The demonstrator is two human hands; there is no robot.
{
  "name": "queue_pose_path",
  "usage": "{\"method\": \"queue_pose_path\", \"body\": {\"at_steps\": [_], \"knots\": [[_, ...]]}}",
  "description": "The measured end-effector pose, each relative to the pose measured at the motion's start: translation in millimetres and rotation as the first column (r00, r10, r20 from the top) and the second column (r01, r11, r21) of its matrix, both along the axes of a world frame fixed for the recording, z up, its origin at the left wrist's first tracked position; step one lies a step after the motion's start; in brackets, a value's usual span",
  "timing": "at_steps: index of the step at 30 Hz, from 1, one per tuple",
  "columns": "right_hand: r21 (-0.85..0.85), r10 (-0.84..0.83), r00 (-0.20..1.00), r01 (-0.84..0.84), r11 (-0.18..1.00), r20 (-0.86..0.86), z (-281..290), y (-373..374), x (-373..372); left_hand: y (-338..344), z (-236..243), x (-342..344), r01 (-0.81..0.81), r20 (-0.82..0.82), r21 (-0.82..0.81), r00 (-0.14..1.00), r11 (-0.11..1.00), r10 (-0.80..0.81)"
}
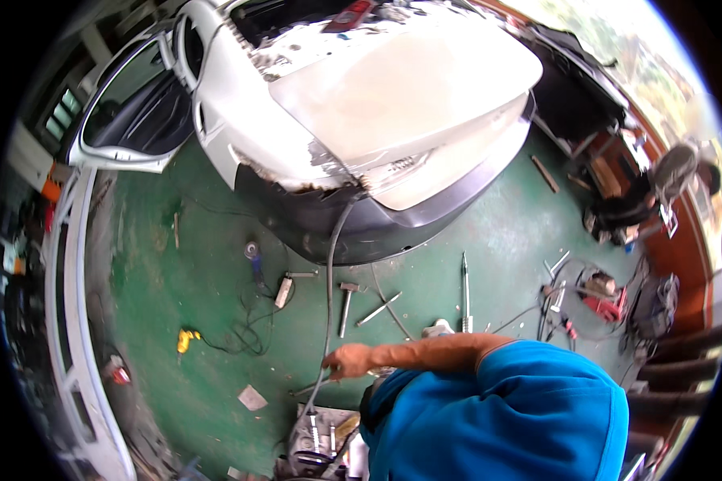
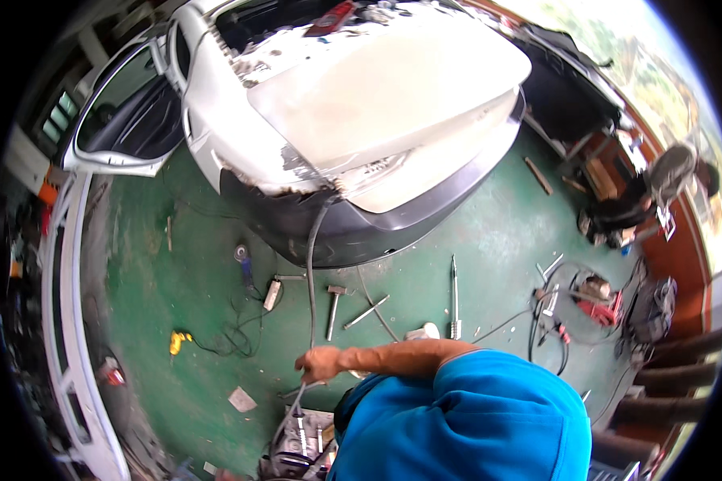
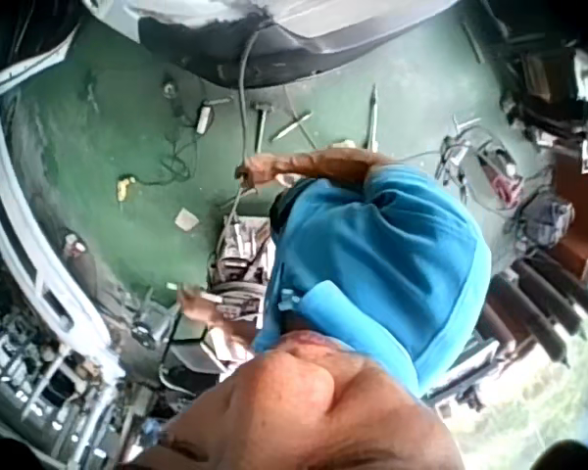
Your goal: The person uses a hammer to shape the metal of a car trunk lid, then fits a taillight assembly to check alignment. They use a pneumatic tool to work on the interior metal structure and a wrench to tighten bolts, performing bodywork on the vehicle's rear.
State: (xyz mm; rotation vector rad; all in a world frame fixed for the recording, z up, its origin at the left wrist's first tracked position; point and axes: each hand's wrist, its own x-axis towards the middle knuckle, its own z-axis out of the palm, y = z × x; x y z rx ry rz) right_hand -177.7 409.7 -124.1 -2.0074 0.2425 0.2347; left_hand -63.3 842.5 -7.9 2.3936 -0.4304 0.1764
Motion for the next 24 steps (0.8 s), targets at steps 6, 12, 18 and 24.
{"method": "queue_pose_path", "body": {"at_steps": [6, 12, 18, 24], "knots": [[0.112, -0.177, 0.937, 0.149, 0.982, 0.303, 58, -33, -48, -331, -17, -20, -0.163, -0.612, -0.713, 0.620, 0.682, -0.492], [0.049, -0.545, 0.796, 0.553, 0.831, 0.262, 76, -146, -159, -524, -7, -92, 0.071, -0.600, -0.701, 0.479, 0.709, -0.641], [0.737, -0.913, 0.390, 0.651, 0.182, -0.119, 46, -199, -244, -623, -25, -168, -0.063, -0.664, -0.716, 0.369, 0.695, -0.651], [0.829, -0.982, 0.051, 0.545, -0.124, -0.181, 44, -293, -276, -697, -55, -196, -0.118, -0.679, -0.733, 0.088, 0.669, -0.729]]}}
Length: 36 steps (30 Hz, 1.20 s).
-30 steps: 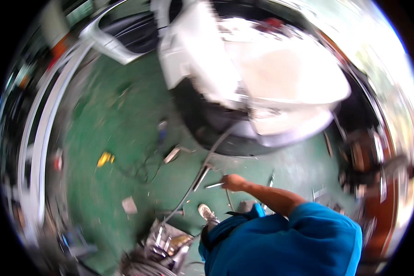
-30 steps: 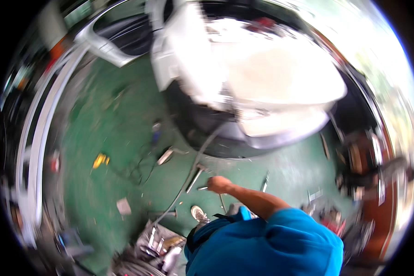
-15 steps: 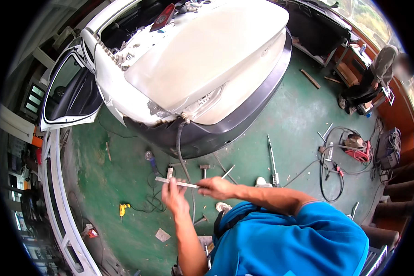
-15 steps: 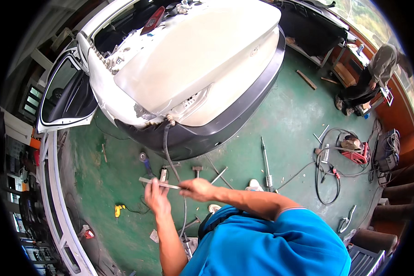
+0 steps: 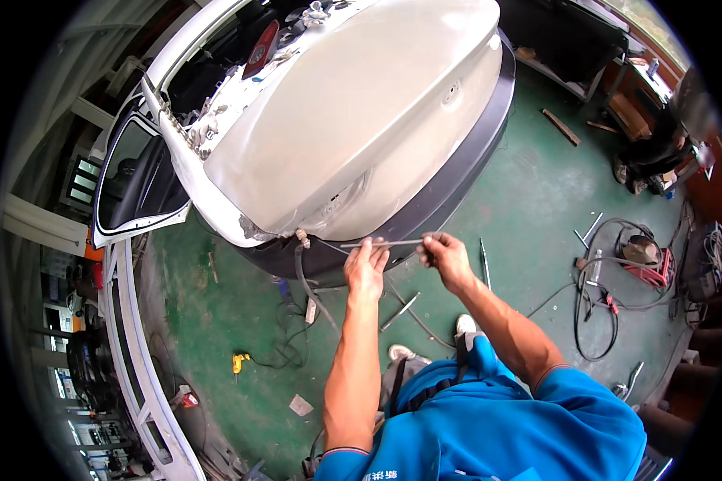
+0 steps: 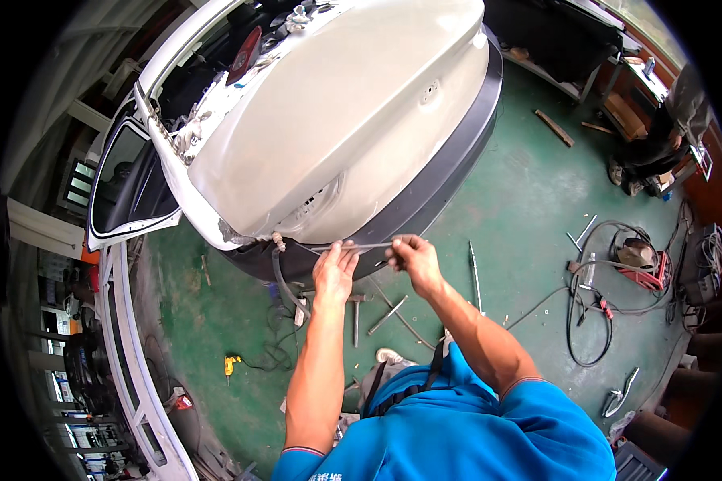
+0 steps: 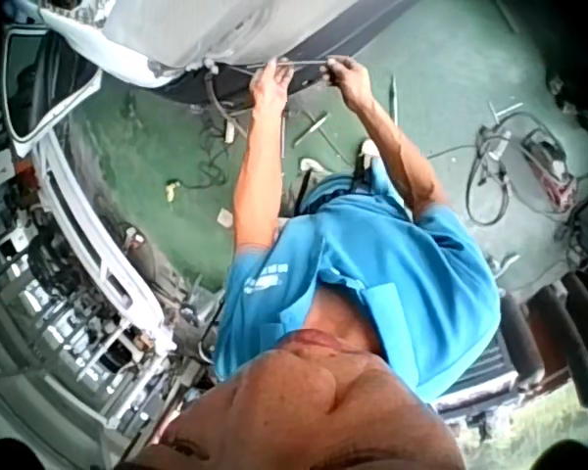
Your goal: The person uses a hammer to shape the metal of a car trunk lid, then fits a taillight assembly to check alignment. They use a pneumatic tool to work on the interior metal structure and a wrench to tighten bolts, performing bodywork on the vehicle's rear.
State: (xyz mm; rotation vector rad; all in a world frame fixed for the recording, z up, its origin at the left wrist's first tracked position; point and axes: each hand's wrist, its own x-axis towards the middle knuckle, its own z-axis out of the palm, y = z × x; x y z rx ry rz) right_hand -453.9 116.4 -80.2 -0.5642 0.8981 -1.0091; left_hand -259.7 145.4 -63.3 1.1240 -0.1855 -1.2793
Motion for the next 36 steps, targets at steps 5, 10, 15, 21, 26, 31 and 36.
{"method": "queue_pose_path", "body": {"at_steps": [5, 10, 15, 21, 26, 31, 36], "knots": [[-0.082, -0.059, 0.998, 0.059, 0.995, 0.006, 7, -65, 2, -66, 6, -9, 0.073, -0.062, -0.048, 0.995, 0.996, -0.076], [-0.097, -0.110, 0.994, 0.107, 0.989, -0.022, 12, -107, 19, -119, -1, 4, 0.090, -0.062, -0.014, 0.994, 0.996, -0.091], [-0.118, -0.016, 0.994, 0.004, 0.993, -0.106, 14, -132, 37, -131, -17, 22, 0.007, -0.112, 0.028, 0.994, 1.000, -0.004], [-0.075, 0.025, 0.991, -0.036, 0.997, -0.133, 7, -151, 55, -114, -22, 33, -0.017, -0.063, 0.029, 0.998, 0.999, 0.019], [-0.032, 0.049, 0.998, -0.051, 0.998, -0.035, 1, -184, 63, -49, -43, 16, 0.203, 0.044, 0.074, 0.978, 0.976, -0.206], [-0.038, 0.027, 1.000, -0.027, 0.999, 0.004, -14, -204, 72, 125, -142, 22, 0.285, 0.039, 0.431, 0.942, 0.856, -0.333], [-0.005, 0.067, 0.997, -0.066, 0.998, 0.042, -9, -200, 83, 386, -230, 55, 0.074, 0.000, 0.727, 0.994, 0.682, -0.107]]}}
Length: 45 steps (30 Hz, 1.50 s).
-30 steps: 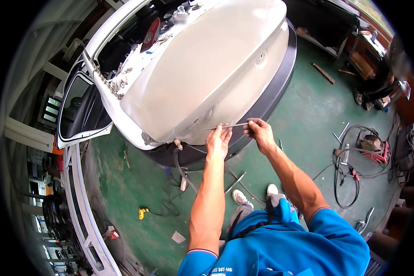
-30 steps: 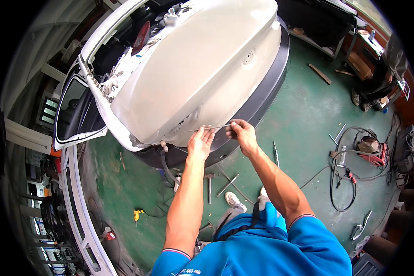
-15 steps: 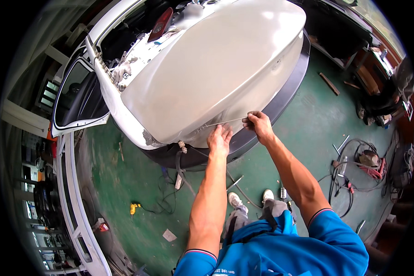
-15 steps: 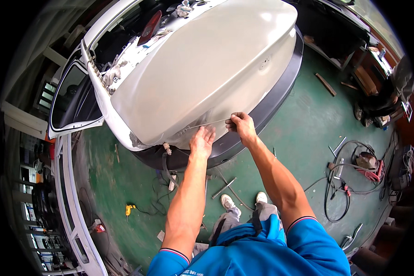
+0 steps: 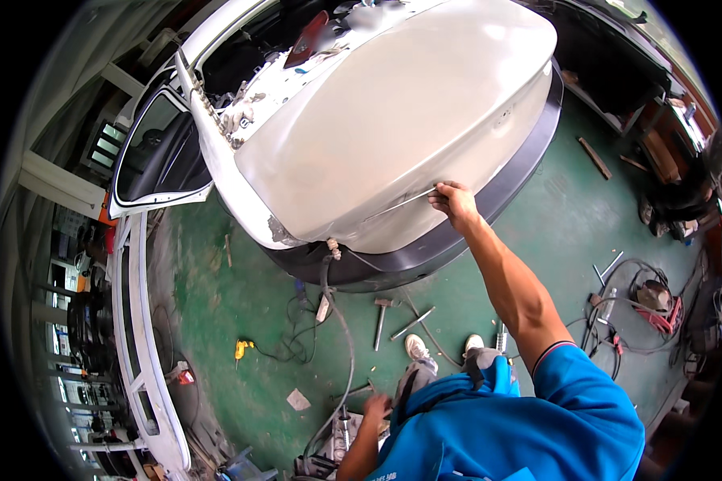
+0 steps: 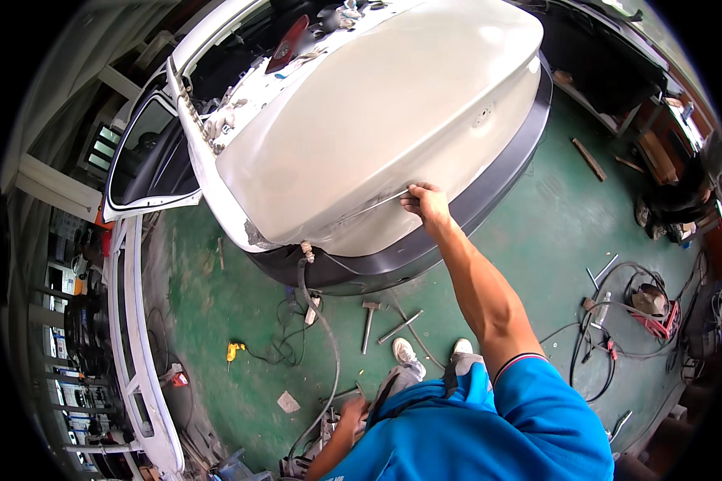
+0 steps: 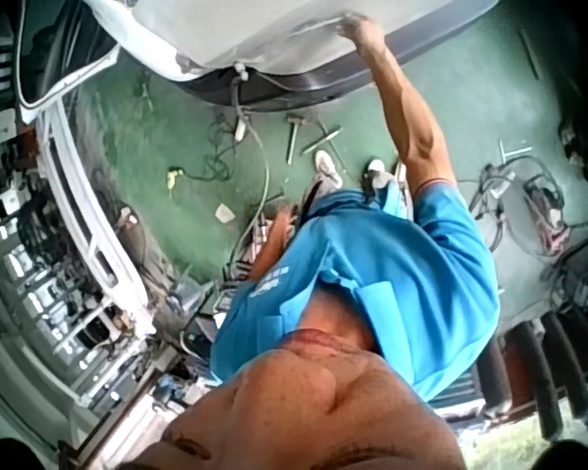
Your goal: The person uses a hammer to shape the metal of a car trunk lid, then fits a taillight assembly to check alignment. They use a pneumatic tool to work on the interior metal structure and a wrench to tighten bolts, performing bodywork on the vehicle's rear.
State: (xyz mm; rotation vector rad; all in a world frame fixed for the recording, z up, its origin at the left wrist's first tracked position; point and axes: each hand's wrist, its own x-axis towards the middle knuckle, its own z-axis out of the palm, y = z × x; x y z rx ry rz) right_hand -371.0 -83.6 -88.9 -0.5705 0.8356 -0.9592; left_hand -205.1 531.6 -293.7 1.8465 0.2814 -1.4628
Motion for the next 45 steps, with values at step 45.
{"method": "queue_pose_path", "body": {"at_steps": [45], "knots": [[-0.132, 0.111, 0.993, -0.114, 0.985, -0.031, 3, 33, 43, 44, 56, -43, 0.021, 0.291, 0.008, 0.956, 1.000, -0.023]]}}
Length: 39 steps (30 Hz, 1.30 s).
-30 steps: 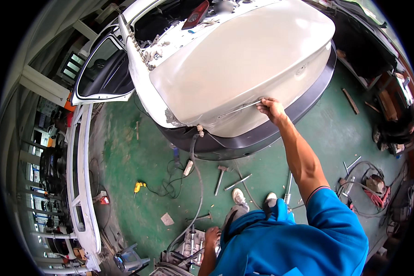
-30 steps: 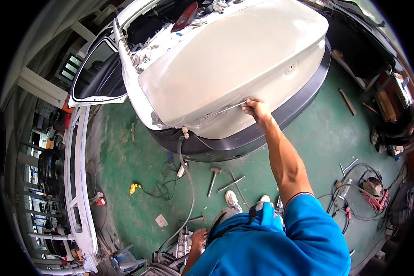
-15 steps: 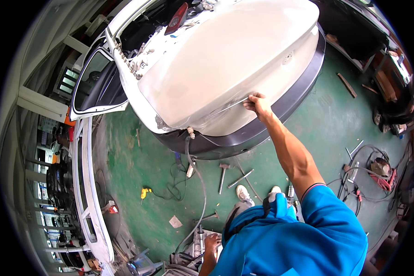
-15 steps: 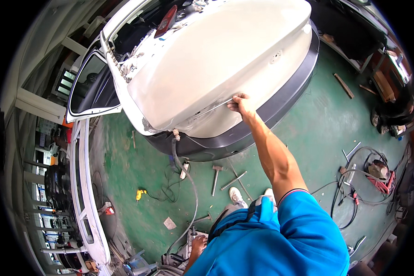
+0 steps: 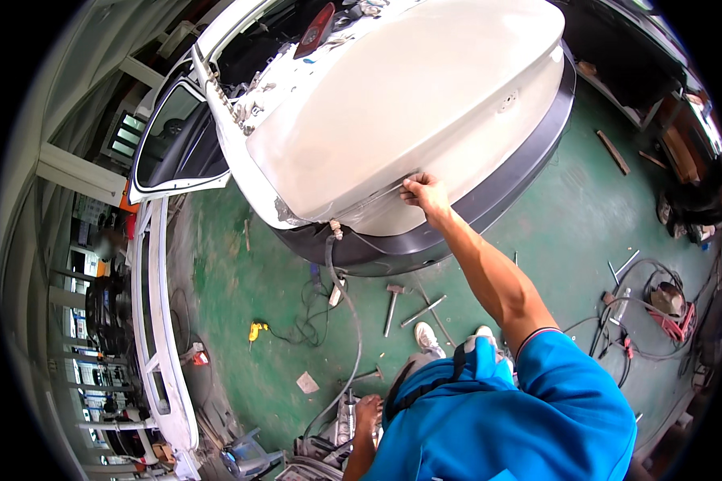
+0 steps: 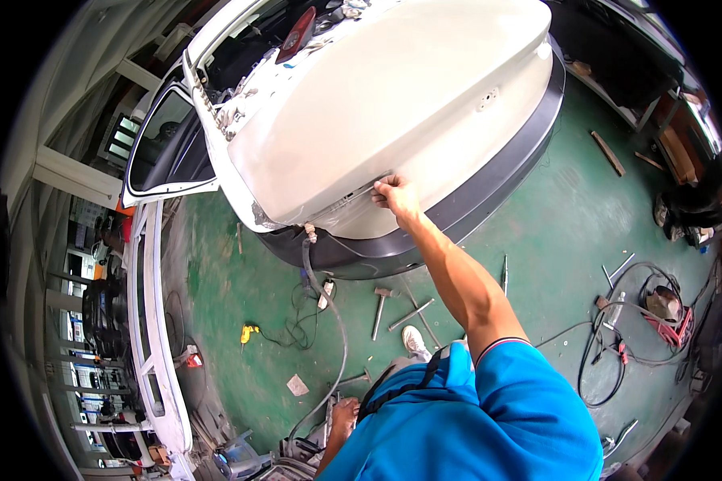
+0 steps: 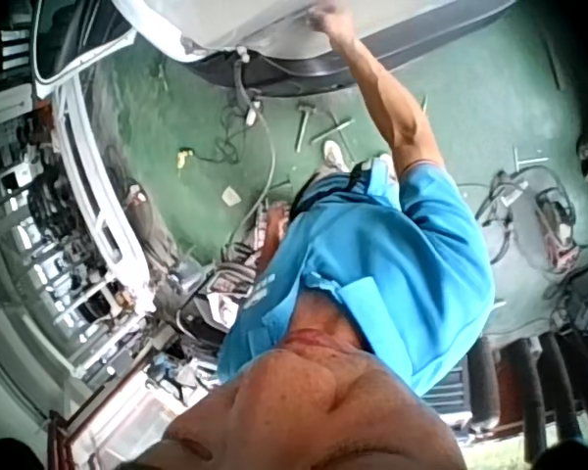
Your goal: The person uses a hammer to shape the metal of a car trunk lid, then fits a taillight assembly to check alignment. They use a pneumatic tool to work on the interior metal structure and a wrench to tighten bolts, performing bodywork on the vehicle's rear.
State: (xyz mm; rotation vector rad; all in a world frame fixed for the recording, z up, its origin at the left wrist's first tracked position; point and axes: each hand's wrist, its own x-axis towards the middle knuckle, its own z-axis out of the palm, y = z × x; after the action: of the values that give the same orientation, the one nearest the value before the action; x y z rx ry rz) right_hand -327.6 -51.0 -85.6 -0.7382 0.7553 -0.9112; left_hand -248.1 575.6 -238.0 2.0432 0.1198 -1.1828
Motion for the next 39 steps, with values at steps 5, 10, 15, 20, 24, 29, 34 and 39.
{"method": "queue_pose_path", "body": {"at_steps": [5, 10, 15, 20, 24, 29, 34, 39], "knots": [[-0.007, 0.069, 0.996, -0.069, 0.998, -0.051, -5, 8, 14, 10, -4, 2, 0.021, -0.059, 0.023, 0.998, 1.000, -0.020], [0.030, 0.006, 1.000, -0.007, 1.000, 0.012, -14, 14, 19, 44, -8, -9, 0.007, -0.139, -0.059, 0.990, 0.998, -0.016], [0.026, -0.067, 0.996, 0.065, 0.998, 0.058, -23, 12, 16, 53, 9, -27, 0.061, -0.088, 0.136, 0.995, 0.989, -0.049], [0.008, -0.029, 0.999, 0.029, 1.000, 0.041, -25, 22, 13, 56, 18, 3, 0.048, -0.108, 0.158, 0.994, 0.986, -0.032], [0.015, -0.034, 0.998, 0.033, 0.999, 0.054, -25, 31, 7, 29, 23, 39, 0.193, -0.073, 0.175, 0.980, 0.965, -0.183], [-0.027, -0.113, 0.993, 0.113, 0.993, -0.013, -32, 32, 12, -4, 8, 116, 0.440, -0.128, 0.170, 0.897, 0.882, -0.423], [-0.203, -0.369, 0.893, 0.324, 0.924, -0.257, -100, 92, -40, -17, -17, 228, 0.478, -0.156, 0.159, 0.876, 0.864, -0.456], [0.262, 0.065, 0.549, 0.288, 0.921, -0.833, -360, 321, -160, -34, -19, 262, 0.567, -0.132, 0.297, 0.821, 0.768, -0.555]]}}
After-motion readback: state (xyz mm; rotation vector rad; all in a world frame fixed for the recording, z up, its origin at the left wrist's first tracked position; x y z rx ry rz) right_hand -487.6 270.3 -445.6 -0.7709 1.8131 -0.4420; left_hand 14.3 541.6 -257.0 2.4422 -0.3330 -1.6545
